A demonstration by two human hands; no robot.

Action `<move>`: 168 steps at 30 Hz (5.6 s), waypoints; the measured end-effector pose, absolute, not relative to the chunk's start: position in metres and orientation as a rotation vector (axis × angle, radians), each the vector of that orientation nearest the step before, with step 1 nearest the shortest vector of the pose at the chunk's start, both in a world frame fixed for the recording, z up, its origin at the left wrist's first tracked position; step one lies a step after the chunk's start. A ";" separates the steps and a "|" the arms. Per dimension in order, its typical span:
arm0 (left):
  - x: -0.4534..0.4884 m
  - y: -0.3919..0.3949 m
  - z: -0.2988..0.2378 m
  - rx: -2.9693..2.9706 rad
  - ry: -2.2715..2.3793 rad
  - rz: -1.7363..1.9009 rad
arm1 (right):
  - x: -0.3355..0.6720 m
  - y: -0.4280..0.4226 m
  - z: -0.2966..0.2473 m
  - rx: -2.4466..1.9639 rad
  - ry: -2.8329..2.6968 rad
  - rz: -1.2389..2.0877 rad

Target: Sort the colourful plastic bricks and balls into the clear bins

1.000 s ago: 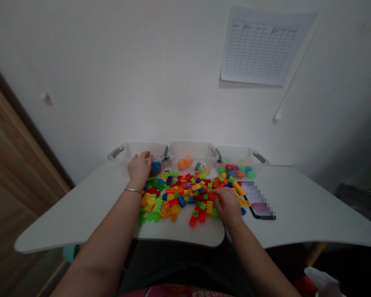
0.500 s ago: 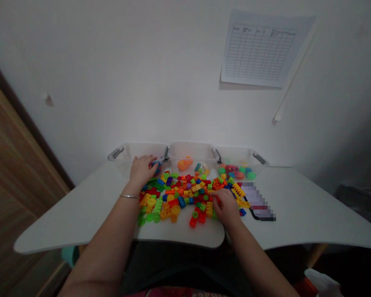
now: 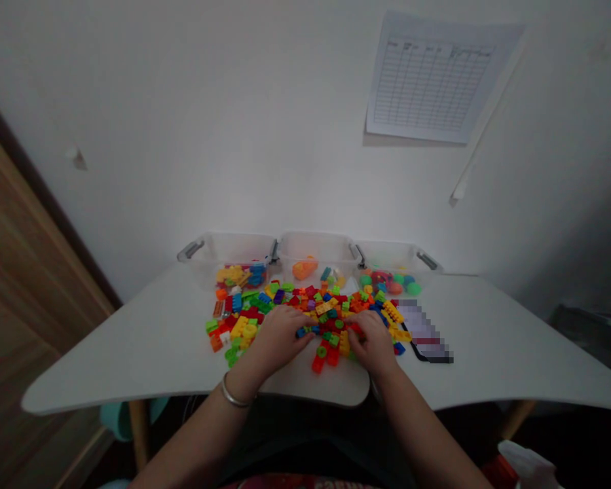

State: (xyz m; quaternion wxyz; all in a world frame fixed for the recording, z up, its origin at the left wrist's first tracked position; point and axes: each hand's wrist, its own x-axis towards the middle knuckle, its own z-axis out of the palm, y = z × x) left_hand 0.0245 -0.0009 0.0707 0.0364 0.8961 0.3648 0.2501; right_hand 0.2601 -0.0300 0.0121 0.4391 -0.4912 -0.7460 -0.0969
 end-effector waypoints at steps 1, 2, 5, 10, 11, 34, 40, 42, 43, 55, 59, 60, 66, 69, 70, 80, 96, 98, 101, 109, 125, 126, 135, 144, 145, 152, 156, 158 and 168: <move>0.027 -0.004 0.067 2.744 1.119 0.739 | 0.260 -0.030 0.012 -1.216 -1.858 -0.234; 0.029 -0.006 0.064 2.737 1.122 0.710 | 0.260 -0.031 0.013 -1.212 -1.859 -0.228; 0.034 -0.010 0.057 2.732 1.139 0.641 | 0.260 -0.031 0.012 -1.209 -1.859 -0.222; 0.042 -0.018 0.050 2.796 1.207 0.524 | 0.260 -0.030 0.012 -1.178 -1.864 -0.222; 0.044 -0.019 0.049 2.831 1.208 0.505 | 0.259 -0.030 0.012 -1.173 -1.865 -0.223; 0.006 0.023 0.081 2.564 1.550 0.864 | 0.259 -0.031 0.011 -1.138 -1.836 -0.282; -0.024 0.058 0.112 2.209 2.035 1.258 | 0.257 -0.030 0.010 -1.119 -1.841 -0.284; -0.028 0.068 0.119 2.190 2.173 1.304 | 0.257 -0.030 0.011 -1.101 -1.835 -0.293; -0.030 0.072 0.122 2.217 2.216 1.311 | 0.257 -0.031 0.011 -1.095 -1.828 -0.299; -0.045 0.111 0.109 2.463 2.264 1.115 | 0.257 -0.030 0.011 -1.099 -1.809 -0.320; -0.044 0.119 0.109 2.395 2.208 1.051 | 0.259 -0.029 0.009 -1.122 -1.813 -0.318; -0.044 0.120 0.109 2.376 2.202 1.039 | 0.259 -0.029 0.008 -1.127 -1.813 -0.317; -0.047 0.123 0.103 2.356 2.098 1.117 | 0.259 -0.029 0.009 -1.128 -1.827 -0.306; -0.047 0.124 0.103 2.353 2.075 1.051 | 0.259 -0.029 0.009 -1.134 -1.828 -0.292; -0.048 0.125 0.104 2.355 2.064 1.034 | 0.259 -0.029 0.009 -1.138 -1.823 -0.288; -0.047 0.112 0.117 2.448 1.818 0.954 | 0.258 -0.029 0.008 -1.148 -1.827 -0.271; 0.045 -0.029 0.056 2.957 1.163 0.396 | 0.258 -0.032 0.011 -1.172 -1.832 -0.292; 0.045 -0.028 0.052 2.948 1.190 0.364 | 0.258 -0.031 0.011 -1.176 -1.827 -0.291; 0.045 -0.026 0.050 2.924 1.264 0.397 | 0.258 -0.031 0.010 -1.169 -1.821 -0.298; 0.041 -0.024 0.047 2.863 1.514 0.484 | 0.258 -0.030 0.010 -1.158 -1.822 -0.298; 0.036 -0.020 0.039 2.819 1.480 0.646 | 0.257 -0.031 0.011 -1.169 -1.815 -0.274; 0.037 -0.020 0.040 2.792 1.481 0.661 | 0.257 -0.031 0.011 -1.165 -1.819 -0.265; 0.042 -0.022 0.030 2.731 1.511 0.907 | 0.246 -0.037 0.029 -1.166 -2.024 -0.160; 0.041 -0.025 0.021 2.777 1.493 0.909 | 0.229 -0.025 0.028 -1.143 -2.163 -0.007; 0.040 -0.025 0.019 2.776 1.489 0.898 | 0.230 -0.024 0.027 -1.146 -2.160 0.003; 0.037 -0.029 0.011 2.789 1.669 0.980 | 0.238 -0.015 0.031 -1.319 -1.598 0.129; 0.036 -0.028 0.011 2.791 1.714 1.011 | 0.247 -0.002 0.040 -1.240 -1.190 0.397; 0.036 -0.027 0.012 2.765 1.738 0.985 | 0.252 0.008 0.045 -1.164 -1.007 0.455; 0.033 -0.029 0.011 2.746 1.666 1.046 | 0.267 0.064 0.080 -0.917 -0.656 0.602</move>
